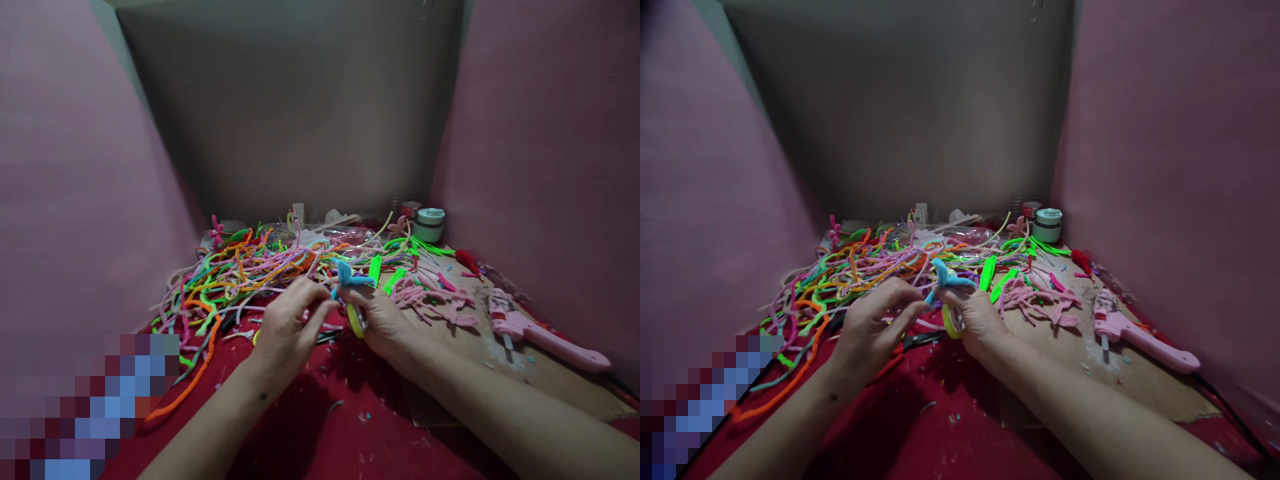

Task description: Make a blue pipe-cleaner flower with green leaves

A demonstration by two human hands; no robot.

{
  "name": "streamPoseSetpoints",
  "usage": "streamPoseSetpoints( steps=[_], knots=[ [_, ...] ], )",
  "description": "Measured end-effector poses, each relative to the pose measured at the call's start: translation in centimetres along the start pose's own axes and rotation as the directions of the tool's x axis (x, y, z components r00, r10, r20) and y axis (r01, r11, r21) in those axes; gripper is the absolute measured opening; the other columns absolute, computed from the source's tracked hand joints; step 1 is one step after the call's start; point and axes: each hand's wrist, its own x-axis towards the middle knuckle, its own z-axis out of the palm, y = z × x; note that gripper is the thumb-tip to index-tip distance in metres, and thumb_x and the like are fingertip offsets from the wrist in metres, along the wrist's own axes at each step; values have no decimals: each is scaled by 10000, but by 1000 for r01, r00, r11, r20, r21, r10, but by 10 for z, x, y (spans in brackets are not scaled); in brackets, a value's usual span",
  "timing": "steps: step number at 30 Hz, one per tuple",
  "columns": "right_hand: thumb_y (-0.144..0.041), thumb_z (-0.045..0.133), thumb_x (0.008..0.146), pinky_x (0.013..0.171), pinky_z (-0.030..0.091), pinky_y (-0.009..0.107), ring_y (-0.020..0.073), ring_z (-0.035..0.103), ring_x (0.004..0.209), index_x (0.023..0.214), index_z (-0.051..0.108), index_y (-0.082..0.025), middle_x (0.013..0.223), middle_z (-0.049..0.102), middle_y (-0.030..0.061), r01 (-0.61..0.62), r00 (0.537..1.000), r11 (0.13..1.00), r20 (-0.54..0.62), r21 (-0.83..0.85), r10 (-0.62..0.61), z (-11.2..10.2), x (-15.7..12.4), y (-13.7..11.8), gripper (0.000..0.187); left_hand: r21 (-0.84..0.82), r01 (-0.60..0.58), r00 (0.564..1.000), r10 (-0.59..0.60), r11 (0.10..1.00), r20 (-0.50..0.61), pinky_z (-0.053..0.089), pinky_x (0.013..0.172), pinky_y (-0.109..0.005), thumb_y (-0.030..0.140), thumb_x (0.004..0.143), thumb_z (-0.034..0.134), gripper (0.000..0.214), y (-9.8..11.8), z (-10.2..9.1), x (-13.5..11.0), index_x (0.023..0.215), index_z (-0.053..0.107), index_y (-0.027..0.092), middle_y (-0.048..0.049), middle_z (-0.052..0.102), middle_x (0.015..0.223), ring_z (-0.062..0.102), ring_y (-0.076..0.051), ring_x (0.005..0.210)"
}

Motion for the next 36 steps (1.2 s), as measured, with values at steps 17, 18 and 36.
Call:
streamPoseSetpoints(
  steps=[17, 18, 36],
  knots=[
    [-276, 745, 620, 679, 416, 289, 137, 535, 650, 720, 692, -185, 697, 642, -8, 144, 989, 972, 39, -186, -139, 3, -15, 2, 146, 566, -97, 995, 61, 819, 82, 405, 565, -270, 85, 841, 366, 201, -11, 27, -10, 759, 539, 146, -58, 560, 688, 520, -169, 611],
    [-270, 746, 622, 666, 416, 283, 132, 530, 641, 723, 693, -186, 693, 639, -9, 133, 991, 975, 42, -179, -128, 4, -15, 1, 142, 464, -57, 997, 27, 884, 72, 393, 567, -258, 99, 846, 365, 200, -12, 25, -9, 752, 533, 150, -46, 553, 678, 511, -154, 604],
    [-229, 758, 559, 535, 419, 221, 87, 530, 514, 579, 656, -149, 545, 611, -21, -89, 932, 995, 349, -48, 100, 13, -24, -23, 131, -765, 613, 761, -112, -197, 639, 269, 261, -112, 186, 828, 500, 136, -6, 15, -3, 705, 531, 138, 94, 317, 465, 101, -3, 313]
  ],
)
